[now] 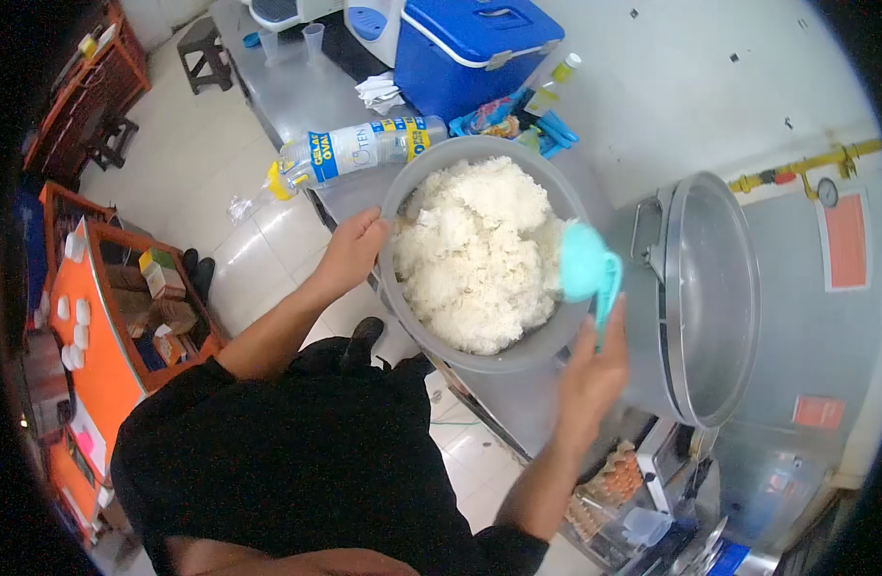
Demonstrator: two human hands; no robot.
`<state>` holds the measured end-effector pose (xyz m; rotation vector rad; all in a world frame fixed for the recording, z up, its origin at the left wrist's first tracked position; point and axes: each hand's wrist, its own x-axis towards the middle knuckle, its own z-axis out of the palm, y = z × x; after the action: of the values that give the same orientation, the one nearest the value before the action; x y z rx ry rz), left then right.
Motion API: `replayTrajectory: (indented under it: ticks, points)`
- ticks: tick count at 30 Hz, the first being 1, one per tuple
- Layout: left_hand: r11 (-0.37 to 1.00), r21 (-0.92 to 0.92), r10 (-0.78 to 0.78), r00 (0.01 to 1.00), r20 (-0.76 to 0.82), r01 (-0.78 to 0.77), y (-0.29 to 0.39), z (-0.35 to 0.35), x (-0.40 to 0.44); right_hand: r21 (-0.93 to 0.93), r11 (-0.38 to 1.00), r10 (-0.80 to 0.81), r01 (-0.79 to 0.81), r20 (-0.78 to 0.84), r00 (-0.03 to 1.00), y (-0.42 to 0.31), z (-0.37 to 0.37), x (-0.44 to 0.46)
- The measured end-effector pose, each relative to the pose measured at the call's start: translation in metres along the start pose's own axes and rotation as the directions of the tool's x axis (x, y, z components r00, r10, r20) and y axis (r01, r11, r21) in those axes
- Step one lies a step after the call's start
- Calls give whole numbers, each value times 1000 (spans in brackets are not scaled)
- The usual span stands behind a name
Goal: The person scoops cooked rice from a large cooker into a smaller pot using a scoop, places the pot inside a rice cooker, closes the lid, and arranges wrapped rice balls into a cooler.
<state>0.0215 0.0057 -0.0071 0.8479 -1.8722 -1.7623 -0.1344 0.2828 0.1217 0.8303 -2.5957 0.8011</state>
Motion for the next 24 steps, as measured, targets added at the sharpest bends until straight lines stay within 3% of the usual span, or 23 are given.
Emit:
replayTrajectory:
  ticks: [2, 4, 6, 7, 9, 11, 13, 16, 19, 22, 24]
  points:
    - [1000, 9, -22, 999, 26, 22, 9, -2, -1, 35, 964, 264, -264, 7, 964, -32, -37, 16]
    - [999, -29, -39, 999, 26, 40, 6, -2, 1, 98, 931, 355, -350, -32, 934, -49, -61, 19]
    - [999, -31, -33, 999, 28, 34, 5, -1, 0, 179, 949, 284, -258, -136, 949, -51, -76, 9]
    - [1000, -16, -15, 999, 29, 15, 8, -2, 0, -1, 982, 183, -190, -247, 952, -35, -67, -6]
    - [1000, -20, -11, 999, 34, 11, 8, -3, 2, -354, 935, -104, -14, -311, 945, 32, 1, -49]
    - [997, -55, -46, 998, 43, 49, 1, 0, 4, -395, 919, -91, -3, -217, 972, 45, 32, -81]
    - [998, -8, 62, 998, 11, -62, -2, 0, 12, -155, 965, 199, -213, -97, 975, 20, 33, -77]
    - [999, -3, 51, 998, 23, -51, -7, -1, 5, -67, 994, 67, -84, -226, 972, 5, 0, -52]
    - [1000, -21, 15, 999, 35, -14, -4, 0, 6, 168, 950, 294, -262, -206, 933, -2, -10, -55]
    - [999, -23, 30, 999, 33, -29, 8, -2, -3, -190, 952, 251, -240, 37, 967, 14, 11, -68]
    - [997, -53, 60, 998, 29, -58, 7, 2, 6, 3, 965, 263, -264, -82, 961, 0, 5, -59]
